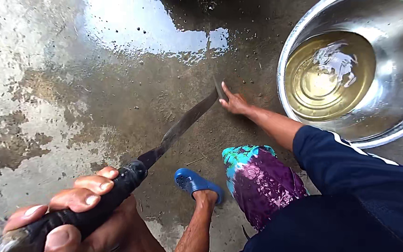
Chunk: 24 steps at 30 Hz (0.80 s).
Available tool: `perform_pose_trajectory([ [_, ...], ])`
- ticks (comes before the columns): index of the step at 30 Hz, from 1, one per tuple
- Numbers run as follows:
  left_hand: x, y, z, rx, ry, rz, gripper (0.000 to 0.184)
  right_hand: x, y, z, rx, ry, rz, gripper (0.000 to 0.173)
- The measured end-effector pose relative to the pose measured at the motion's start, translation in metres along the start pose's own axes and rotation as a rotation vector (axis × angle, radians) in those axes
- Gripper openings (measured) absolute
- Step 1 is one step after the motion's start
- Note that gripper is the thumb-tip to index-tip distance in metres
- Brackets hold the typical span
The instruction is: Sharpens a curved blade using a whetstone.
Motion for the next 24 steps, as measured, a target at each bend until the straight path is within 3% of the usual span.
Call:
perform_pose_trajectory([
  [6, 0.005, 0.003, 0.001, 0.009, -0.007, 0.060, 0.033, 0.054, -0.031, -0.008, -0.154, 0.052, -0.040, 0.078],
  [11, 0.007, 0.003, 0.004, 0.000, -0.004, -0.025, 0.029, 0.009, -0.001, -0.027, -0.182, 0.083, -0.026, 0.080],
  [15, 0.007, 0.004, 0.014, 0.017, 0.049, -0.018, 0.031, 0.045, -0.025, -0.016, -0.213, 0.136, -0.049, 0.080],
  [20, 0.012, 0.015, 0.017, 0.017, 0.001, -0.009, 0.025, 0.024, -0.021, -0.023, -0.245, 0.108, -0.029, 0.080],
  [24, 0.013, 0.007, 0.016, -0.026, -0.007, 0.009, 0.026, 0.061, -0.055, -0.015, -0.323, 0.105, -0.034, 0.077],
])
Point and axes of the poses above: each hand's wrist, its own x-axis towards the middle knuckle, its own y-axis out of the palm, z = x × y, the point moved 3 cm from there along x, towards the middle knuckle, and after that the axes turned 15 degrees about -x, right-handed, at the moved point
